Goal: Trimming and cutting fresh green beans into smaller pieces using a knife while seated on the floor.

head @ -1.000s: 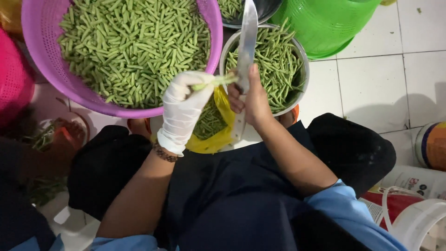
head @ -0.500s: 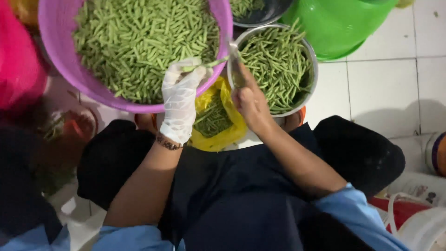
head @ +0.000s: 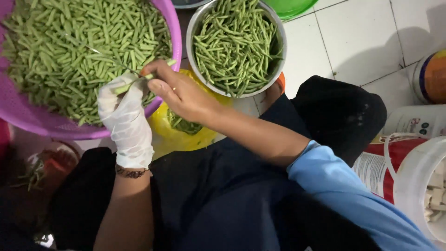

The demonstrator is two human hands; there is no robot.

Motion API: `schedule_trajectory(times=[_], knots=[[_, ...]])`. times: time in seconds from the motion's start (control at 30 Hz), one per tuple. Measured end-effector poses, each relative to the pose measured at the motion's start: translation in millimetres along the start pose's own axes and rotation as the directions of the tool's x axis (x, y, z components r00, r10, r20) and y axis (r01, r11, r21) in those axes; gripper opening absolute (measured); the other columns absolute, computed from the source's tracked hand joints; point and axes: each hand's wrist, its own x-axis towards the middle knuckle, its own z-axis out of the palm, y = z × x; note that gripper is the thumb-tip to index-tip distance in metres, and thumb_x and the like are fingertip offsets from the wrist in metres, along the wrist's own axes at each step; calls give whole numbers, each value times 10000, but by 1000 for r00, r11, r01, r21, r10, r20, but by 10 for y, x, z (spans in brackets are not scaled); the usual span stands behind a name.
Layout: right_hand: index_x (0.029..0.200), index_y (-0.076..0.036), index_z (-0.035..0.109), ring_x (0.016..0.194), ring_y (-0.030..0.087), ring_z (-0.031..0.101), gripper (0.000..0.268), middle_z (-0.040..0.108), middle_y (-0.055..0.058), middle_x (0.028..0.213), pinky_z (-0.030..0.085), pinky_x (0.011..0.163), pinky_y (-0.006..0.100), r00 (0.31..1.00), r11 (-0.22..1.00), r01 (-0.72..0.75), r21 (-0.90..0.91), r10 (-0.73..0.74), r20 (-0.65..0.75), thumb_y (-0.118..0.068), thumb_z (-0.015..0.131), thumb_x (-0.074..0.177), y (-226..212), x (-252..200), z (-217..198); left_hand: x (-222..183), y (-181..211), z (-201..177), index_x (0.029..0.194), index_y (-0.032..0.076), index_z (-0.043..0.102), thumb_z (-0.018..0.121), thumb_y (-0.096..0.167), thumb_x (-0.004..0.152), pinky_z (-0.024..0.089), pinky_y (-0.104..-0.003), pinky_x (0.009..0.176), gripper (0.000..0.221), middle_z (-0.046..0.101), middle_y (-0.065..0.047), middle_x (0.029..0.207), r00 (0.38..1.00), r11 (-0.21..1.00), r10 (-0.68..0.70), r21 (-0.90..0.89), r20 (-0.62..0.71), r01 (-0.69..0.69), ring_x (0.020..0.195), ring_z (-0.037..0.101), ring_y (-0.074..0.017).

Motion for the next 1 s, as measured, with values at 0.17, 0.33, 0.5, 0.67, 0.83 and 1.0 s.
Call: schedule_trajectory(times=[0.17,0.33,0.5,0.67,0.83,1.0], knots=[[1219,-106,610,319,198,493,491,541,170,561,380,251,265,891,664,-239,709,440,-111,-531,443,1039,351,286,398,48,49,-51,912,48,685,957,-76,790,586,-294,806,323,735,-96,952,988,956,139,250,67,-152,869,698,-148],[1475,-47,220,331,71,332,978,521,-23,537,285,277,249,927,770,-374,517,307,213,-730,312,782,303,797,164,411,124,-432,1320,188,404,686,-233,1003,371,-482,1213,598,403,-83,1394,959,957,155,207,238,-206,1332,419,-302],[1563,-101,303,498,62,377,1196,543,-17,602,265,418,195,812,667,-529,524,577,86,-733,519,572,506,631,-471,439,56,-631,1651,310,264,500,-381,1152,231,-632,1481,885,130,-57,1744,960,996,88,2,265,-92,1700,146,-363],[1331,-183,650,462,46,365,497,727,3,965,304,394,227,510,649,-702,293,746,-429,-414,565,900,2331,-119,-1627,243,428,-207,1590,129,274,508,-251,961,153,-433,1400,771,239,-96,1685,904,975,22,190,426,-113,1612,219,-268],[1237,-128,705,634,134,585,374,719,36,884,484,581,274,585,705,-708,-38,556,-590,-219,614,886,3718,-805,-2427,203,358,10,1477,79,397,590,-148,901,255,-433,1300,648,369,-114,1538,895,934,-59,342,443,-108,1455,364,-293],[1224,-164,672,929,279,649,319,693,120,1057,508,821,405,580,532,-809,-253,646,-497,-240,616,919,3756,-756,-2365,84,211,159,1387,-16,513,633,-86,845,233,-425,1235,560,487,-148,1464,877,869,-148,483,457,-105,1430,327,-301]])
